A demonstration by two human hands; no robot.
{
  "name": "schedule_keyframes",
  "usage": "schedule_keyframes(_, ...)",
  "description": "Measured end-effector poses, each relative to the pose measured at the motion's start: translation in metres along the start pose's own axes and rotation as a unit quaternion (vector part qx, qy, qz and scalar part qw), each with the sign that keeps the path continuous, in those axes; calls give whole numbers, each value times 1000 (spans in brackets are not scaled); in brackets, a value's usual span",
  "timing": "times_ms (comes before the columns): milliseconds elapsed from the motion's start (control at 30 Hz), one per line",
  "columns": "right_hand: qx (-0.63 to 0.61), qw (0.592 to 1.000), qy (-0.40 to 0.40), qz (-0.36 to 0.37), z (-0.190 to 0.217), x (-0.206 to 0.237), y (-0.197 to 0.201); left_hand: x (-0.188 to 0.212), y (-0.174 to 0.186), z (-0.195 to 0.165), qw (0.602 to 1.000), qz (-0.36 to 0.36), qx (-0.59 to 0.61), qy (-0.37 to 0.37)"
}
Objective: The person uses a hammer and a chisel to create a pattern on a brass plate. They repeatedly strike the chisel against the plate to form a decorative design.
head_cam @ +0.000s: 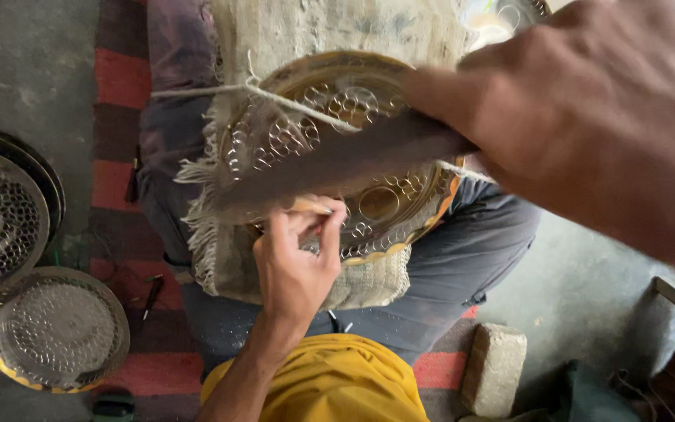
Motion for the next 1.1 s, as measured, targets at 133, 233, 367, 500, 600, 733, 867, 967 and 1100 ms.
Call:
schedule_keyframes(133, -29, 998, -46, 25, -5, 4, -10, -3, 2, 3, 1000, 12, 1, 12)
schedule_keyframes(233, -60, 995, -69, 43, -11, 9, -32, -5, 3, 5, 999, 31, 14, 3)
schedule_keyframes(367, -146, 982, -113, 38, -20, 23, -62, -14, 9, 5, 993, 94, -42, -64)
schedule_keyframes(500, -187, 972, -139, 15, -18, 37, -92, -32, 14, 7, 975, 183, -58, -112)
schedule_keyframes(600, -246, 959, -136, -36, -12, 49, -114, -45, 14, 8, 952, 258, -107, -124)
schedule_keyframes(733, -367, 894, -190, -170, 1, 77, -147, -58, 11, 5, 922, 359, -111, -94)
schedule_keyframes(867, -383, 887, -227, -125, 16, 91, -189, -67, 7, 2, 891, 418, -131, -116)
schedule_keyframes(967, -446, 839, -254, -178, 32, 106, -215, -75, 4, 0, 881, 430, -114, -160)
schedule_keyframes(1100, -585, 699, -345, -223, 78, 113, -252, -92, -1, -3, 867, 444, -42, -222)
Point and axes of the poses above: each hand's wrist, its own x-axis away from the middle knuckle, its own y-axis out of the back of the hand, z = x × y, the point moved 1 cm from there along -x, towards the middle knuckle, and after that the axes turned 1 degree about z, right-handed, at the moved point
